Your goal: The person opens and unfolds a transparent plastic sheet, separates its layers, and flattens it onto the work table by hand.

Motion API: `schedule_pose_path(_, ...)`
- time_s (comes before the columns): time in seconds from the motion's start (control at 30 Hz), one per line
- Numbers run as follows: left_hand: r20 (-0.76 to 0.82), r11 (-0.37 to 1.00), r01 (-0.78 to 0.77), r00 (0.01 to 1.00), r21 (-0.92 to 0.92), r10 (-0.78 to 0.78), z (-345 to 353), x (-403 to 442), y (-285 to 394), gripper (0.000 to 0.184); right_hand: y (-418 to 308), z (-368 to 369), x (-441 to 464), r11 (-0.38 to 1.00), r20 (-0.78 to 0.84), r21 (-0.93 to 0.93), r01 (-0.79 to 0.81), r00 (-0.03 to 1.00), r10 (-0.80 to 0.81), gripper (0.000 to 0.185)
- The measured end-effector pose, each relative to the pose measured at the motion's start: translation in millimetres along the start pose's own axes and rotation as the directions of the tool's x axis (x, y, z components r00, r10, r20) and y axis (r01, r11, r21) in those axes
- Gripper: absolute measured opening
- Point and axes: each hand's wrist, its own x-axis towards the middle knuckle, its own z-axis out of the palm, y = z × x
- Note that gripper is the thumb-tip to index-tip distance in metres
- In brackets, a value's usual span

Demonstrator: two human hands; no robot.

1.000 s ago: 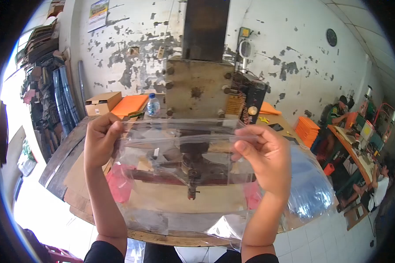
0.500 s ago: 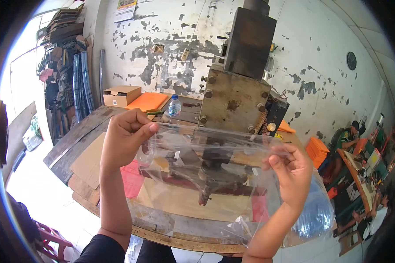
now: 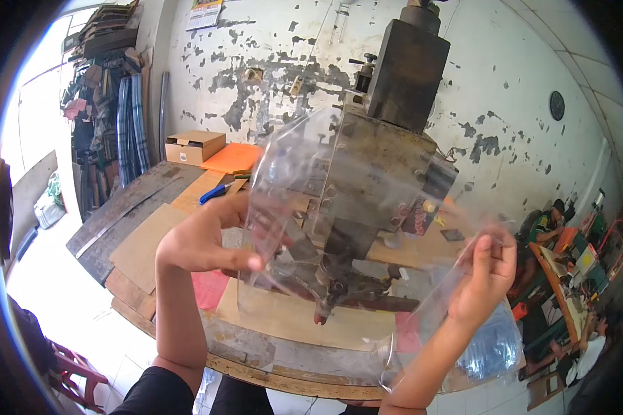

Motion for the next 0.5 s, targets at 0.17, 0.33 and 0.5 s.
schedule_pose_path(0.17,0.004,0.988,0.091,0.996,0.122,-0.093,3,2,1,0.052,-4,-5,5,0.993,-0.168,0.039,0.109,0.981,-0.101,0.023)
schedule_pose_path(0.33,-0.173,0.991,0.108,0.98,0.078,-0.094,15,0,21,0.031,-10,-26,10,0.999,-0.054,0.006,-0.041,0.998,0.041,0.038)
schedule_pose_path(0.5,-0.096,0.879,-0.11,0.98,0.465,0.174,25,-16,31,0.019,-66,-23,0,0.705,0.094,-0.522,0.479,0.855,-0.511,0.08)
